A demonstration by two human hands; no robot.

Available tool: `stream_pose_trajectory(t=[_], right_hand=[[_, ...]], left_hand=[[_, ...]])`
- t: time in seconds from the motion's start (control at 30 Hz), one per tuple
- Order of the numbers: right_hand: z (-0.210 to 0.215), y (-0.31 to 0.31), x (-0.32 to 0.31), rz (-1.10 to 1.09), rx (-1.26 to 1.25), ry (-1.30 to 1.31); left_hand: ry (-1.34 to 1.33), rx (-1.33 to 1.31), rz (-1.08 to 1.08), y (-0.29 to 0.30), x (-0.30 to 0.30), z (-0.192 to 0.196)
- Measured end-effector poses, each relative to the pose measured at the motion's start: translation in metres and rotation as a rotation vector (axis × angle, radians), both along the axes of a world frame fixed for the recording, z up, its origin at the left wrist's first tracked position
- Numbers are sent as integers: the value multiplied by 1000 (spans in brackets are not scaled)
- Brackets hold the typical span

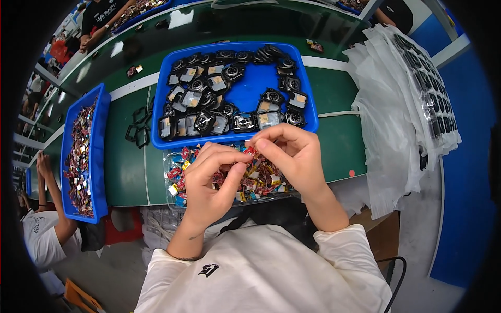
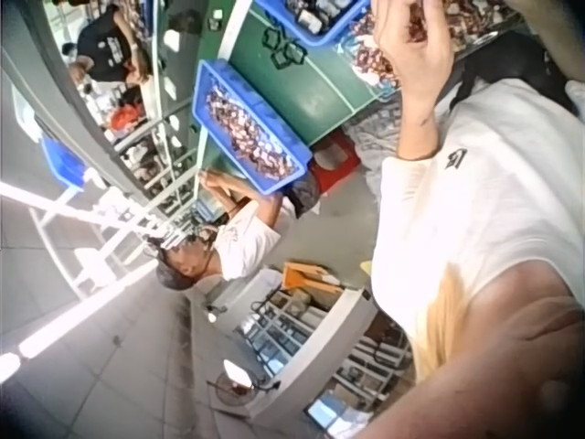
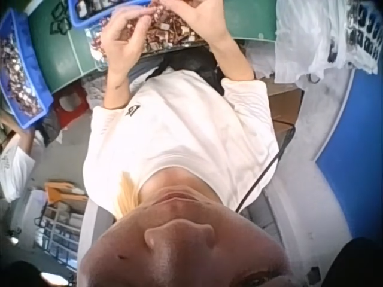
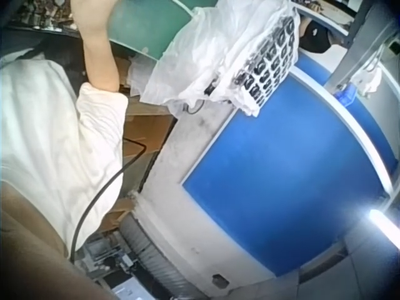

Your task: Assembling small electronic components, specifically inserting smartwatch screens into frames at a factory production line.

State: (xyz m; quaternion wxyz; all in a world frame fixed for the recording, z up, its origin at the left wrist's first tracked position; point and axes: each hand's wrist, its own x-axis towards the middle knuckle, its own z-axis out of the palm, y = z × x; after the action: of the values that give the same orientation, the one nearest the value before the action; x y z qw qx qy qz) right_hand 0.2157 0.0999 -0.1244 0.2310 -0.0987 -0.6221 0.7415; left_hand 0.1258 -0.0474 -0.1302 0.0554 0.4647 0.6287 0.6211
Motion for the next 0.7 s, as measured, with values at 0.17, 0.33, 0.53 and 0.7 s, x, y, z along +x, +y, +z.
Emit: stream_pose_trajectory(t=[0.17, 0.33, 0.53, 0.7], right_hand=[[6, 2, 7, -215, 694, 157], [14, -4, -1, -185, 858, 205], [17, -13, 3, -140, 699, 125], [19, -14, 22, -50, 522, 72]], left_hand=[[-199, 79, 134, 2, 3, 5], [207, 37, 251, 6, -12, 4], [519, -104, 357, -7, -5, 26], [94, -72, -69, -16, 0, 25]])
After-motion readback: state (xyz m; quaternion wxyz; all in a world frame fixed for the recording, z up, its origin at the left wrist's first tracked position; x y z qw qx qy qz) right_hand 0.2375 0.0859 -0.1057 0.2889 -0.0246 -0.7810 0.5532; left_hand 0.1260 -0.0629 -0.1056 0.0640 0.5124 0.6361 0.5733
